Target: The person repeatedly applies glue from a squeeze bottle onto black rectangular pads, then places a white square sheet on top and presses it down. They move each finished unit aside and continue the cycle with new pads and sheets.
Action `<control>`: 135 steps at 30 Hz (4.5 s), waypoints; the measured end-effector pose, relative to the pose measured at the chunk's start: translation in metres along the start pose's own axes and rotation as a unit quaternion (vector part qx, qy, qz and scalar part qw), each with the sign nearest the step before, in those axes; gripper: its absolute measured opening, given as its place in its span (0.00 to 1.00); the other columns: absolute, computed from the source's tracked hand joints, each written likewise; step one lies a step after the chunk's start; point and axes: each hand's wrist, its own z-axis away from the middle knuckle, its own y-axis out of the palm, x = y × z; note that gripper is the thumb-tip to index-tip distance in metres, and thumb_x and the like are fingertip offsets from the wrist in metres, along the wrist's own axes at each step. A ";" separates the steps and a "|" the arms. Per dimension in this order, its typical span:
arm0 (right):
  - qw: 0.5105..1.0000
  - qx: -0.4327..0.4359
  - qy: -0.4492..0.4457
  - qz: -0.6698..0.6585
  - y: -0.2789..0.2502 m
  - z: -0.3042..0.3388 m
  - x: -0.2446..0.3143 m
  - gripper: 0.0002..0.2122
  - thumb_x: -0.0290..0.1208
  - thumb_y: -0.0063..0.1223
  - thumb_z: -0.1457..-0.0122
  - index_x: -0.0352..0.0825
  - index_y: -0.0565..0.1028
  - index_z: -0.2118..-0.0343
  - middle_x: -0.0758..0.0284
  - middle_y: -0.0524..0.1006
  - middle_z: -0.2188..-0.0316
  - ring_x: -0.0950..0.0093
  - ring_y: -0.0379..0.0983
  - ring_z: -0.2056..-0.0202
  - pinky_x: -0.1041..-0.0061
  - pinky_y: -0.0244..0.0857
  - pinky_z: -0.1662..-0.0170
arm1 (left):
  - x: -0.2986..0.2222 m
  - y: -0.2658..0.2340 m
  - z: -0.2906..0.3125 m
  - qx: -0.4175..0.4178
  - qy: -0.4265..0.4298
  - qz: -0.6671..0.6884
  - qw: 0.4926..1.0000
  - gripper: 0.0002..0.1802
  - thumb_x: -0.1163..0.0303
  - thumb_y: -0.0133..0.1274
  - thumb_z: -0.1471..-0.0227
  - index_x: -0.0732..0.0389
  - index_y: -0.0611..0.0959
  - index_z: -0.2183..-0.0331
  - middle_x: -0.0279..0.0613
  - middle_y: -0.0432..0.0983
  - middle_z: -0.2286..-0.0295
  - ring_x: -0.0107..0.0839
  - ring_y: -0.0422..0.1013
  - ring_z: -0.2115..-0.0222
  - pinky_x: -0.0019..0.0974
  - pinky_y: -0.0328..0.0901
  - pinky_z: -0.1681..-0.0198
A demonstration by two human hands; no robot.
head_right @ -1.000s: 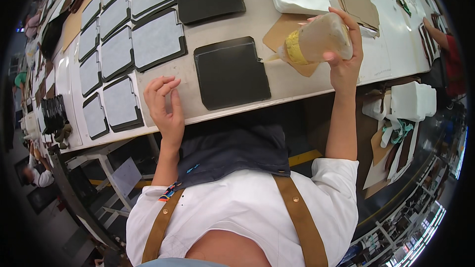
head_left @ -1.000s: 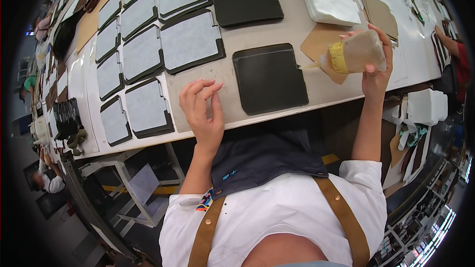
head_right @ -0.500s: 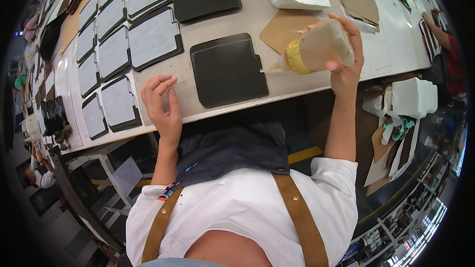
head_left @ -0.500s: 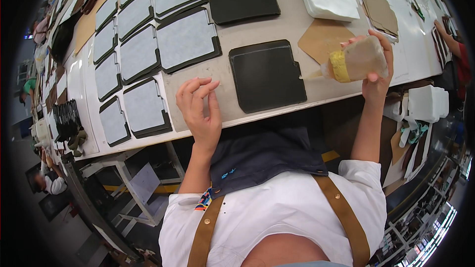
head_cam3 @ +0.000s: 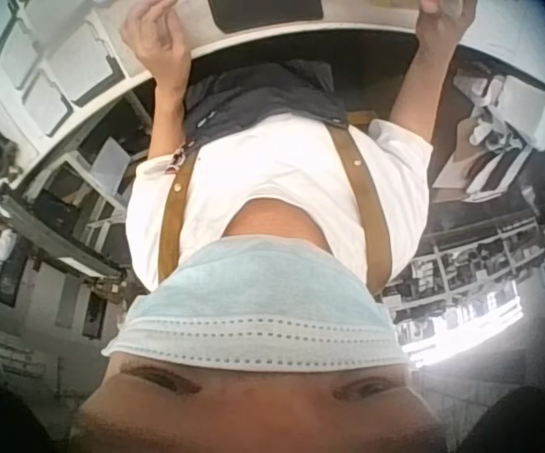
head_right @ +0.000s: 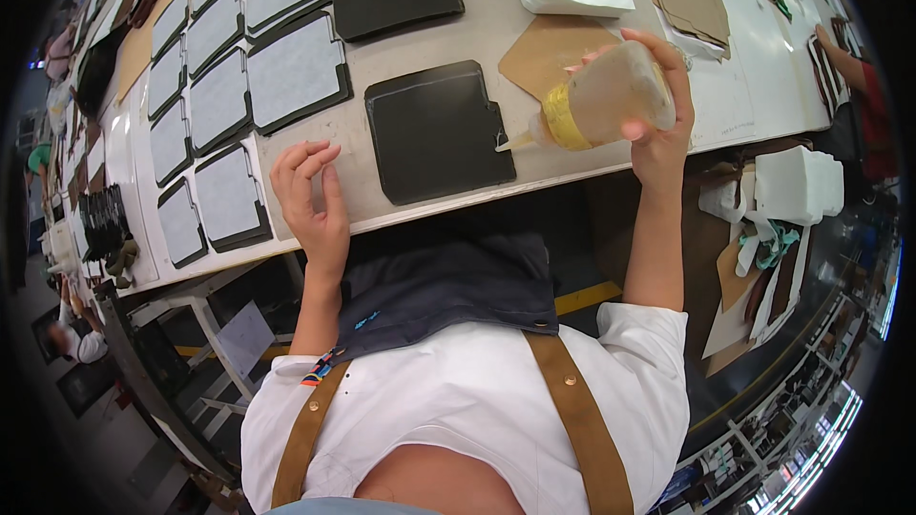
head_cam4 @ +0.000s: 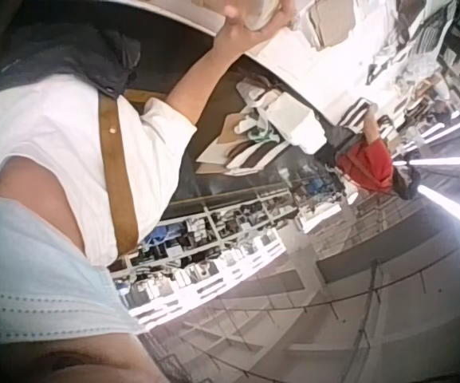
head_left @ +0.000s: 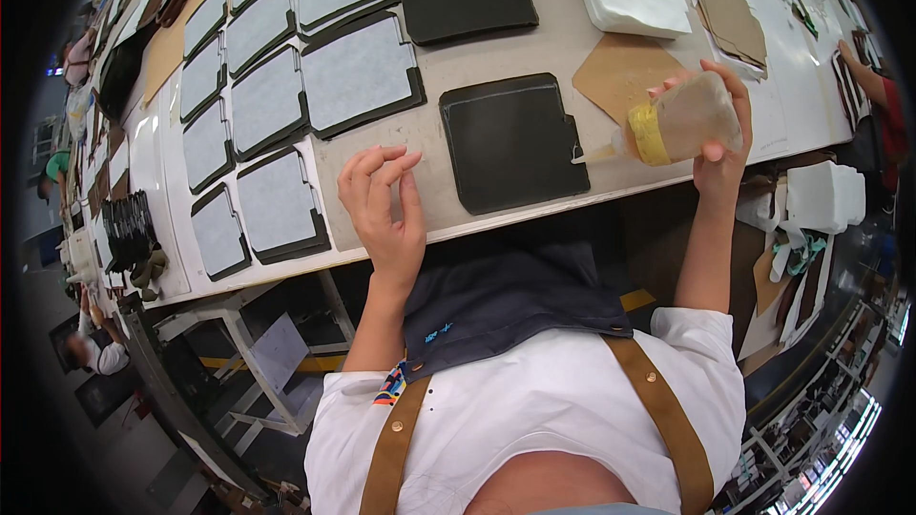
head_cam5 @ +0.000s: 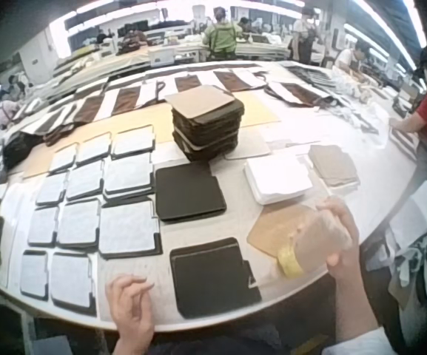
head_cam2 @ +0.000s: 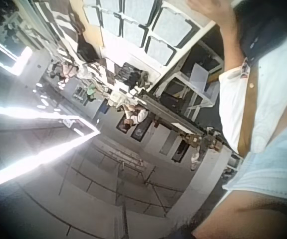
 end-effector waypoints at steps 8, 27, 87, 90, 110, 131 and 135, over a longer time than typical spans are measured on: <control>0.996 -0.068 0.059 -0.016 -0.006 0.035 0.002 0.56 0.69 0.67 0.60 0.28 0.60 0.37 0.53 0.76 0.53 0.57 0.78 0.52 0.57 0.74 0.46 | 0.000 0.001 0.001 -0.010 -0.002 0.011 1.000 0.14 0.82 0.56 0.47 0.58 0.85 0.59 0.38 0.77 0.57 0.43 0.66 0.48 0.44 0.59 0.43; 0.968 -0.208 -0.140 0.025 0.043 0.137 0.009 0.45 0.45 0.78 0.55 0.41 0.54 0.42 0.53 0.68 0.50 0.61 0.73 0.51 0.50 0.71 0.44 | 0.002 0.002 0.003 -0.026 0.010 0.018 0.999 0.13 0.81 0.56 0.46 0.58 0.84 0.59 0.38 0.77 0.56 0.42 0.66 0.48 0.44 0.58 0.43; 0.886 -0.078 -0.165 0.425 0.010 -0.038 0.000 0.14 0.25 0.55 0.37 0.31 0.78 0.49 0.60 0.78 0.48 0.61 0.73 0.45 0.67 0.64 0.41 | -0.002 0.001 0.000 -0.015 0.011 0.006 1.000 0.13 0.82 0.55 0.47 0.58 0.84 0.59 0.39 0.77 0.56 0.44 0.66 0.47 0.46 0.57 0.42; 0.850 -0.010 -0.193 0.490 0.025 -0.074 -0.028 0.10 0.24 0.56 0.40 0.30 0.79 0.56 0.59 0.79 0.54 0.60 0.75 0.50 0.65 0.69 0.48 | 0.000 0.001 0.001 -0.019 0.008 0.003 1.000 0.13 0.82 0.55 0.47 0.58 0.84 0.59 0.39 0.76 0.56 0.44 0.66 0.47 0.46 0.57 0.42; 0.859 -0.353 -0.027 -0.369 -0.082 -0.138 -0.040 0.08 0.32 0.56 0.33 0.32 0.75 0.58 0.66 0.79 0.61 0.74 0.75 0.59 0.69 0.72 0.51 | 0.000 0.002 0.000 -0.022 0.013 0.022 0.999 0.13 0.81 0.55 0.47 0.57 0.83 0.59 0.37 0.76 0.57 0.43 0.66 0.48 0.46 0.57 0.42; 0.971 -0.052 -0.231 0.035 0.052 -0.032 0.089 0.03 0.26 0.54 0.33 0.32 0.75 0.62 0.61 0.77 0.52 0.74 0.76 0.55 0.75 0.69 0.52 | -0.108 0.023 -0.097 0.295 -0.042 0.617 0.728 0.31 0.60 0.46 0.31 0.61 0.61 0.32 0.47 0.69 0.41 0.33 0.67 0.42 0.39 0.61 0.38; 0.882 0.135 -0.371 0.256 0.084 -0.013 0.091 0.09 0.21 0.64 0.47 0.30 0.75 0.65 0.59 0.79 0.59 0.60 0.79 0.59 0.65 0.75 0.57 | -0.112 0.006 -0.098 0.262 -0.211 0.673 0.659 0.33 0.57 0.46 0.30 0.60 0.60 0.32 0.44 0.71 0.44 0.28 0.67 0.44 0.36 0.63 0.41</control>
